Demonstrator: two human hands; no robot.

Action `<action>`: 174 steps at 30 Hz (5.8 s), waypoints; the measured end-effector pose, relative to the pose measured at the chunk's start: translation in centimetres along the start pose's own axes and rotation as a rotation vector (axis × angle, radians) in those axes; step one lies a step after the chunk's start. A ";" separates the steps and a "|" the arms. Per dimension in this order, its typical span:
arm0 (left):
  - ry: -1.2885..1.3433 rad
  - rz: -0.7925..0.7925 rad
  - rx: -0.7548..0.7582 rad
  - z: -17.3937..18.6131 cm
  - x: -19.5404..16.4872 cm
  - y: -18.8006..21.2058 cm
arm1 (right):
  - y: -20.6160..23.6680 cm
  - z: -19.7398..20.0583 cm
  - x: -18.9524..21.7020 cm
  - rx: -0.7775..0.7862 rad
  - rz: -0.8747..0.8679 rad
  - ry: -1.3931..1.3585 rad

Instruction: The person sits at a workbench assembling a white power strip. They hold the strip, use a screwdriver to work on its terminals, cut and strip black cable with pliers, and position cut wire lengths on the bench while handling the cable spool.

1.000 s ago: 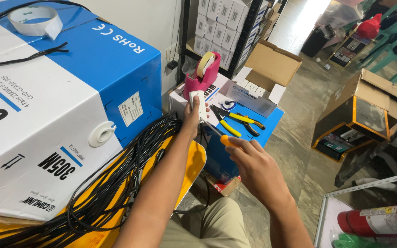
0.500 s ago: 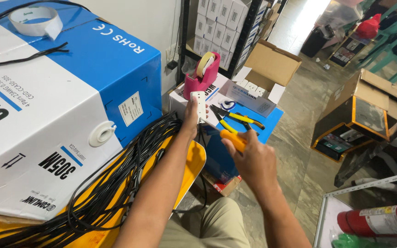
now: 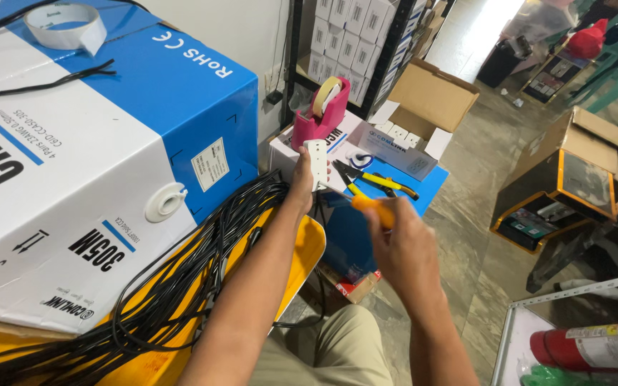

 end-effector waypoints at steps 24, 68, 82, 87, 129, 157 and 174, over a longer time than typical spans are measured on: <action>0.203 0.093 0.093 -0.5 0.7 0.0 | -7.5 -3.5 -20.8 -0.169 -0.259 -0.703; -0.042 0.104 0.312 -3.9 1.2 2.9 | -7.9 -23.5 -20.8 0.531 -0.442 -1.136; 0.132 -0.009 0.072 -1.2 -0.8 1.6 | -5.3 -20.2 -17.3 0.695 -0.152 -1.062; 0.185 0.000 0.185 -1.6 -1.0 1.9 | -6.1 -20.7 -21.4 0.419 -0.421 -1.242; -0.364 0.307 0.373 -3.5 5.6 3.5 | -6.8 -20.2 -20.9 0.275 -0.235 -1.200; -0.191 -0.116 -0.098 0.6 -0.7 1.2 | -5.9 -14.6 -11.6 -0.160 0.282 0.075; -0.223 -0.231 -0.252 3.0 -2.9 1.0 | -6.1 -16.9 -11.5 0.113 0.382 0.397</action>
Point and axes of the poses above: each hand's wrist, its own y-axis away from the middle knuckle, its own z-axis out of the back of the hand, x = y × z, the point moved 9 cm from there along -y, towards the middle knuckle
